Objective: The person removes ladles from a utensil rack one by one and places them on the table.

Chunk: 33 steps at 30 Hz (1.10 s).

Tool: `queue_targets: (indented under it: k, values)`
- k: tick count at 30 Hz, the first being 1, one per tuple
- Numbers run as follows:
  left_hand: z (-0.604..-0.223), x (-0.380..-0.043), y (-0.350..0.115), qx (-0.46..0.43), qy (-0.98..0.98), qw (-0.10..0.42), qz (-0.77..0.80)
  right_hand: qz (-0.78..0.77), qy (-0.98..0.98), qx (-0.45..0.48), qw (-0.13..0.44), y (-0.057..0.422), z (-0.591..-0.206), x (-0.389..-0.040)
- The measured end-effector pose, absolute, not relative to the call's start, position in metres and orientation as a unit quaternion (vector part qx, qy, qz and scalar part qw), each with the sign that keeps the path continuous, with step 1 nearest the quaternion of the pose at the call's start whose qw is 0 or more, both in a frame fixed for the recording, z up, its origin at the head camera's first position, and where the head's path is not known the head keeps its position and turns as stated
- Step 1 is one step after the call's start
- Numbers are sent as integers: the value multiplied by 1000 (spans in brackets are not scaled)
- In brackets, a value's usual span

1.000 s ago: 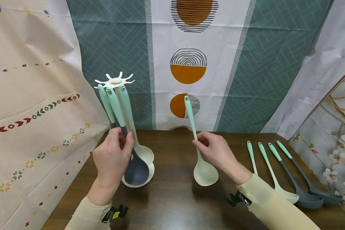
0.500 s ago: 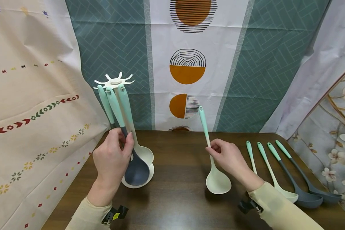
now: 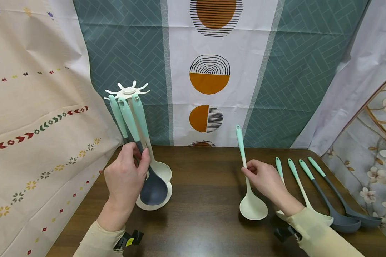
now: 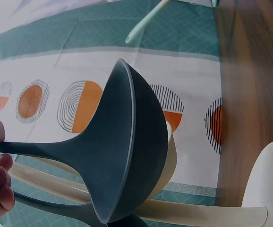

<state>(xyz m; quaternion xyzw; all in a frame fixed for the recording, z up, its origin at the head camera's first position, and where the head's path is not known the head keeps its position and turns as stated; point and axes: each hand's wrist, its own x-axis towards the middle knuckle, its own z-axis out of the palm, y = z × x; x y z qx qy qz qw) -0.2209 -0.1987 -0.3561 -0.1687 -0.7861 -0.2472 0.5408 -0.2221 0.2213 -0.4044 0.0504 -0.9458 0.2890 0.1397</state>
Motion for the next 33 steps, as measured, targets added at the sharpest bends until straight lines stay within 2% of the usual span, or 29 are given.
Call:
queue_targets:
  k: [33]
  values:
    - [-357, -218, -195, -173, -786, 536, -256, 283, -957, 10, 65, 269, -424, -227]
